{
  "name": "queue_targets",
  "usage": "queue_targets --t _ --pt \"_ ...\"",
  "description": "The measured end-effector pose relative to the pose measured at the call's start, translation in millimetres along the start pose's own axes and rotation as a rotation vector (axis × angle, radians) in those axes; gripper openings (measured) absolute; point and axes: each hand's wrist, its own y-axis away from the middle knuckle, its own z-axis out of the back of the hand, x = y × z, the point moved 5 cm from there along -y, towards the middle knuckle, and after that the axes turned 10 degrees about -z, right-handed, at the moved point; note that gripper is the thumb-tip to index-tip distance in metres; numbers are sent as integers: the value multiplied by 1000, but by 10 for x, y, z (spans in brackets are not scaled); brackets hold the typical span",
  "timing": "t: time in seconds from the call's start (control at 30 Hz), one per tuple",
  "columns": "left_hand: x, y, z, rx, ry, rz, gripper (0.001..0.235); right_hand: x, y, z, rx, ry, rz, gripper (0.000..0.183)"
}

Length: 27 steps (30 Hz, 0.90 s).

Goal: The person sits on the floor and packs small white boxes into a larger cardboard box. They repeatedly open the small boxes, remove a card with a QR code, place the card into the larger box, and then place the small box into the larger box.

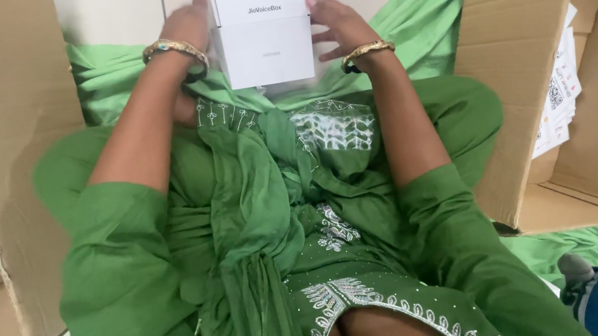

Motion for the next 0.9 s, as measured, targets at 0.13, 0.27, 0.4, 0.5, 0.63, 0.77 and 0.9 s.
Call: queue_targets --t 0.13,0.27,0.4,0.5,0.63,0.77,0.9 --pt "-1225 966 465 335 470 412 70 169 340 -272 268 110 -111 81" --pt "-1006 854 299 512 440 231 60 -46 147 -189 298 55 -82 83" --pt "-995 805 289 498 480 155 63 -61 90 -228 413 -3 -12 84" --pt "-1089 841 340 478 484 150 63 -93 36 -228 402 -2 3 84" --pt "-1116 881 377 446 459 242 62 -71 24 -187 330 -46 2 86" --pt "-996 812 303 467 471 273 60 -121 -31 -175 323 -55 11 89" --pt "-823 673 295 410 84 209 84 -244 -243 -156 222 51 163 100"
